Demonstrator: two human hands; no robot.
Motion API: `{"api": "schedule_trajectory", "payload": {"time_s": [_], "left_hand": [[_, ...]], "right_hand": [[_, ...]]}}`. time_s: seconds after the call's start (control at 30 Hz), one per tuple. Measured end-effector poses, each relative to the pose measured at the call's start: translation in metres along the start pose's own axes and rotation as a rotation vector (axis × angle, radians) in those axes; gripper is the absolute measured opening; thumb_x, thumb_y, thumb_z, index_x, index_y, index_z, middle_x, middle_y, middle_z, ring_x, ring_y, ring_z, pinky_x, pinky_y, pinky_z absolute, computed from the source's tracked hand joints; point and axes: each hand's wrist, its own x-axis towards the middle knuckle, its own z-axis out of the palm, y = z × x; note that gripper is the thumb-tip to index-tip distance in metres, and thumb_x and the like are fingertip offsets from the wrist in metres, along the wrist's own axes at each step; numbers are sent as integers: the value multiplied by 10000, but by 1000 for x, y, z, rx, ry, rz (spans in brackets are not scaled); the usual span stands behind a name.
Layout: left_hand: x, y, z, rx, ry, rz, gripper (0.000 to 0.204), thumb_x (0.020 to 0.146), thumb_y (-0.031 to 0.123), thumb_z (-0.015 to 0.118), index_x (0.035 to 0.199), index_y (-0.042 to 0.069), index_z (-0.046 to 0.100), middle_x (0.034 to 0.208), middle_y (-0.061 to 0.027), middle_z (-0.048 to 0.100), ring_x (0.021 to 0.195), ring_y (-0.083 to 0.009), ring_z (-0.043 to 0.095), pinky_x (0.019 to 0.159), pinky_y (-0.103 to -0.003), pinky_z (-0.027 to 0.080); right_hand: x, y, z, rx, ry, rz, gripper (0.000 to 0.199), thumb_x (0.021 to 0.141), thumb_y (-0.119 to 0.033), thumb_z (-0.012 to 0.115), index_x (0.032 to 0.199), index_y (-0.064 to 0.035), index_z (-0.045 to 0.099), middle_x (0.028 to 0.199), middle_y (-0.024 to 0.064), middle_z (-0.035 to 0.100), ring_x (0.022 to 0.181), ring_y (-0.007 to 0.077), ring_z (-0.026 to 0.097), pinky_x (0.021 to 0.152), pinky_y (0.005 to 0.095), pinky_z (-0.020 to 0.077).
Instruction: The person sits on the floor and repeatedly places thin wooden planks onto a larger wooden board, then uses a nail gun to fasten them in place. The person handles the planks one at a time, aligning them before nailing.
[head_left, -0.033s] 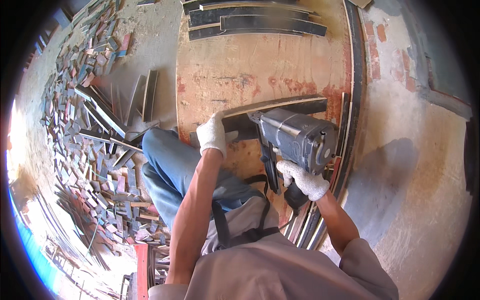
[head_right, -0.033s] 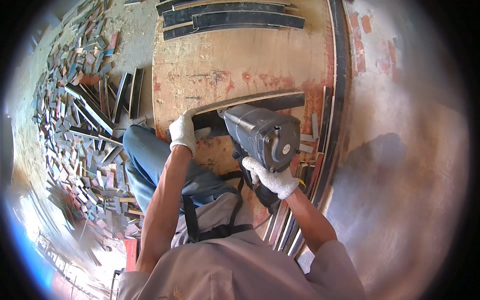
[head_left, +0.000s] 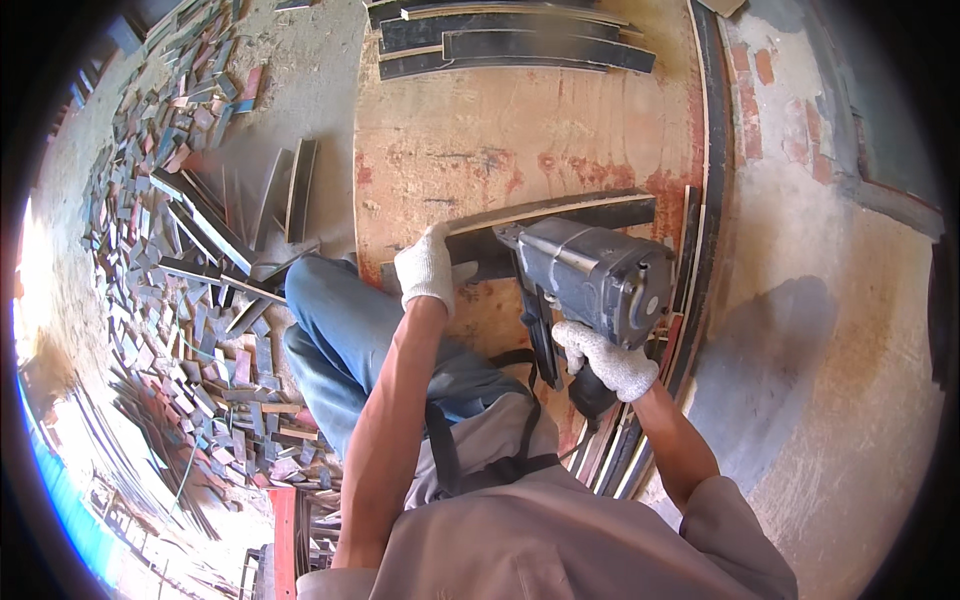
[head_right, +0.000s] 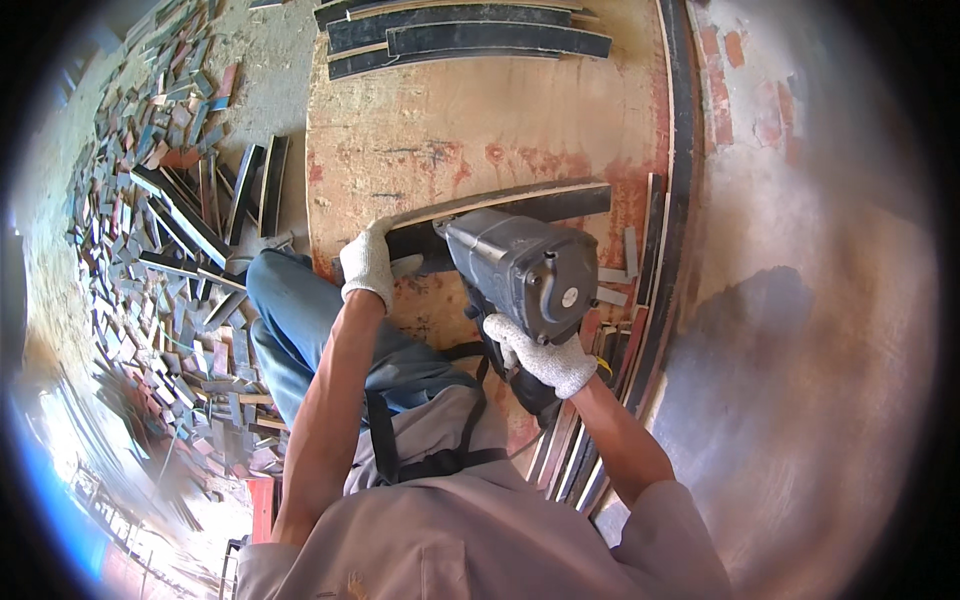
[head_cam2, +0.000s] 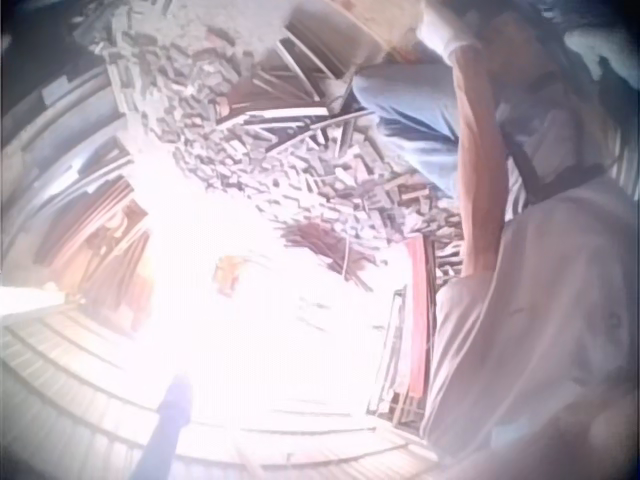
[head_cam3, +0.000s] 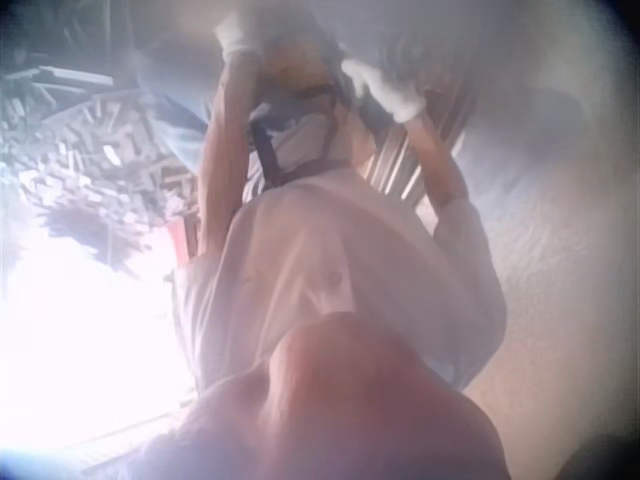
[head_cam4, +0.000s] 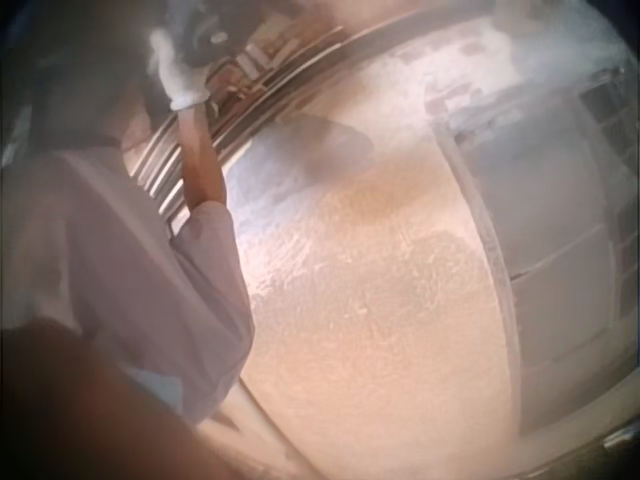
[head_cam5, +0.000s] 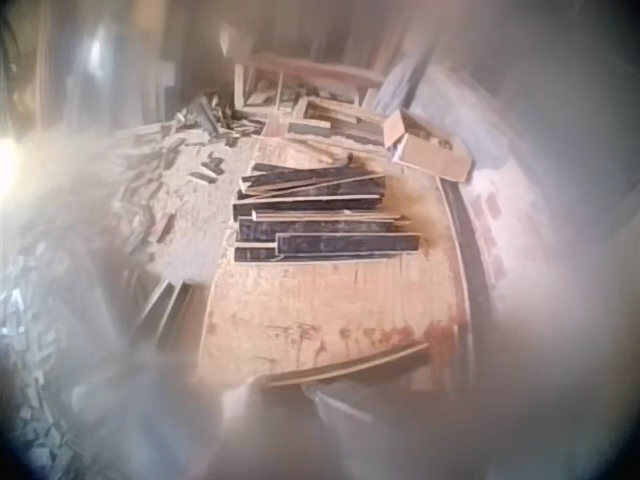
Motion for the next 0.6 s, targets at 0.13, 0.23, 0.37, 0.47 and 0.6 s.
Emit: {"api": "schedule_trajectory", "payload": {"time_s": [0.13, 0.23, 0.37, 0.47, 0.6], "left_hand": [[2, -2, 3, -20, 0, -26, 336, 905, 231, 645, 1084, -46, 711, 1013, -166, 691, 774, -270, 690, 603, -389, 625], [7, -5, 1, -17, -3, -27, 332, 903, 226, 646, 1078, -48, 711, 1007, -163, 692, 777, -263, 690, 608, -391, 627], [9, -6, 1, -21, -8, -18, 330, 904, 223, 642, 1073, -52, 712, 985, -158, 694, 751, -261, 687, 614, -389, 630], [4, -7, 4, -72, 16, 3, 332, 902, 220, 640, 1048, -67, 716, 952, -149, 693, 725, -257, 680, 612, -386, 620], [0, -4, 6, -11, 54, 33, 344, 885, 224, 653, 1016, -89, 714, 926, -142, 687, 709, -237, 660, 597, -392, 594]], "right_hand": [[3, 3, 7, 42, -7, 34, 203, 976, -128, 665, 1160, -44, 654, 750, 7, 600, 573, 76, 495, 508, 256, 428], [2, -11, 13, -84, -40, -7, 233, 970, -100, 658, 1194, -35, 650, 769, 12, 618, 564, 79, 508, 504, 260, 440], [4, 1, 11, -13, -14, -53, 314, 955, -78, 658, 1264, -28, 635, 797, 12, 639, 561, 78, 518, 494, 258, 442], [5, 2, 11, -43, -9, -72, 387, 934, -86, 680, 1312, -36, 612, 790, 5, 644, 563, 73, 522, 503, 254, 436], [12, 11, 15, -93, -51, -96, 374, 943, -107, 689, 1302, -46, 601, 786, 7, 639, 548, 74, 523, 493, 257, 437]]}}
